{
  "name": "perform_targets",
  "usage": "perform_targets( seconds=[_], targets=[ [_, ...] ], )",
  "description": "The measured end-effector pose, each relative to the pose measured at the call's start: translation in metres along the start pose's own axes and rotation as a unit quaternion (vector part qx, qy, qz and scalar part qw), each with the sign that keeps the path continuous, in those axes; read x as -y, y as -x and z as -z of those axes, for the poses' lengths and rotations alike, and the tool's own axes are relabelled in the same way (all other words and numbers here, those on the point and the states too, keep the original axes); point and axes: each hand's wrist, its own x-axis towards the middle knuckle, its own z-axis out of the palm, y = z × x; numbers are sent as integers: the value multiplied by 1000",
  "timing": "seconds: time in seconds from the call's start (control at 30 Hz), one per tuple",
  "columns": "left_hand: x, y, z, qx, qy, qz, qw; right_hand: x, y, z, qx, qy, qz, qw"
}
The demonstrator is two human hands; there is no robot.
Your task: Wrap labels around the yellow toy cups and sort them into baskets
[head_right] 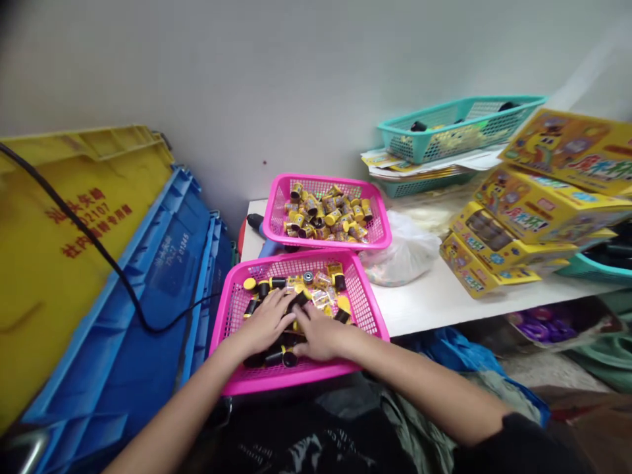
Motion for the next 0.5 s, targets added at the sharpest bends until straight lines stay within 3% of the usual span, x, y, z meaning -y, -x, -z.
perform_targets(
  seconds=[0.07,0.17,0.3,0.4,0.5],
  targets=[
    [5,3,1,10,-26,-3,1000,-11,-1,11,6,9,32,999],
    [8,8,5,6,-59,-31,998,-43,-11,35,-41,45,-31,998],
    [3,11,7,-16,-73,0,997,-69,-25,30,-66,89,-83,990],
    [-1,11,6,-46,-89,42,994,-63,-25,16,-25,91,-54,994],
    [-1,13,7,-80,-94,81,989,-42,-16,15,-13,80,-2,997]
  ],
)
